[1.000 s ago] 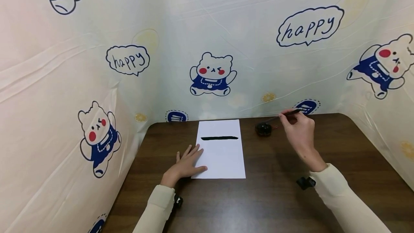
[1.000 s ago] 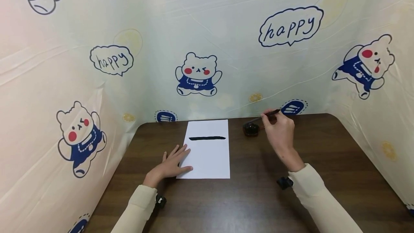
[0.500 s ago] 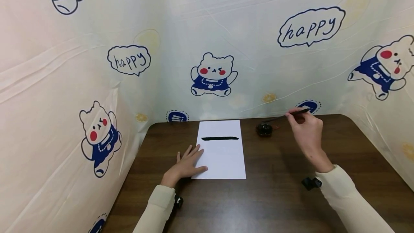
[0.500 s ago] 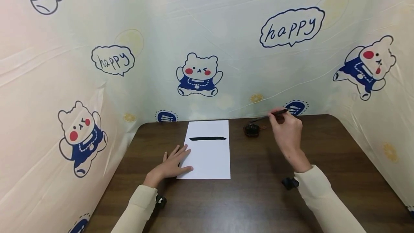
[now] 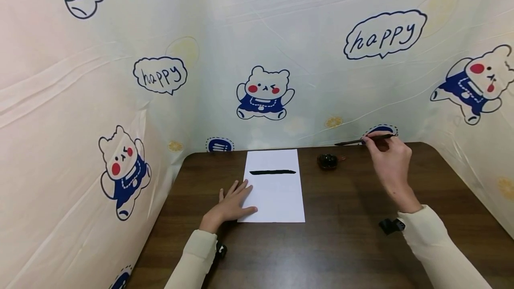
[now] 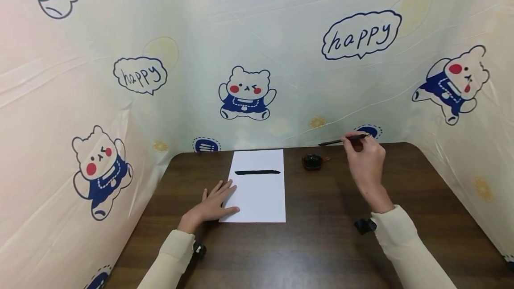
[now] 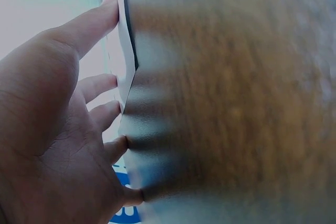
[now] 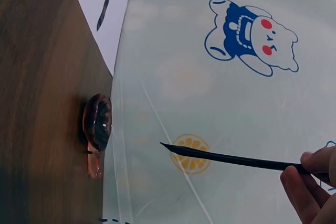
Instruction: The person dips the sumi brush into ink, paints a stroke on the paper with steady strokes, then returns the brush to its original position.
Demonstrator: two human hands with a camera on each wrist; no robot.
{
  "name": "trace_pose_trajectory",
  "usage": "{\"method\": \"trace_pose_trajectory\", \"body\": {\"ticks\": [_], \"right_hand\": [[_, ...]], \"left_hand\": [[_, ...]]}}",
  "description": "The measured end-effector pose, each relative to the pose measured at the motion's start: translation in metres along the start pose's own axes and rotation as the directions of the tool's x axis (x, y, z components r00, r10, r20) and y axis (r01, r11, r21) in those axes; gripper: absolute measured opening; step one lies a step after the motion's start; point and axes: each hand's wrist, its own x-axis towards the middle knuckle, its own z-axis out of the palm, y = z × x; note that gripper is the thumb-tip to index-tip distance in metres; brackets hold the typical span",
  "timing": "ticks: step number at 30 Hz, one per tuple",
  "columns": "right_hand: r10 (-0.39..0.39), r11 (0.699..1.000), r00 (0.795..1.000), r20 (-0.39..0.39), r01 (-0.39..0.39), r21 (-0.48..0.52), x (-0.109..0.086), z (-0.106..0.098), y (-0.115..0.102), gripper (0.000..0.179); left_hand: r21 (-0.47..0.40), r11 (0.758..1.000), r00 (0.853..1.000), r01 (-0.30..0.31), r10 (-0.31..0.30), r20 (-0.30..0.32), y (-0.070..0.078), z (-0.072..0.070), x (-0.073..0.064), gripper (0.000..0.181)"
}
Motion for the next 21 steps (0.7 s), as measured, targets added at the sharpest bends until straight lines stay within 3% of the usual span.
{"method": "trace_pose_trajectory", "body": {"ticks": [9,21], "right_hand": [[0.047,0.999,0.999,-0.009,-0.048,-0.023,-0.0025,-0.0013,0.0047,0.011],[0.016,1.0,1.0,0.001,-0.016,-0.006,-0.009,0.001,0.0099,0.009]], "left_hand": [[0.0,1.0,1.0,0.0,0.0,-0.007,-0.003,0.0026,0.0021,0.082],[0.005,1.0,1.0,0.003,-0.003,-0.009,-0.0033,0.003,0.0018,0.082]]}}
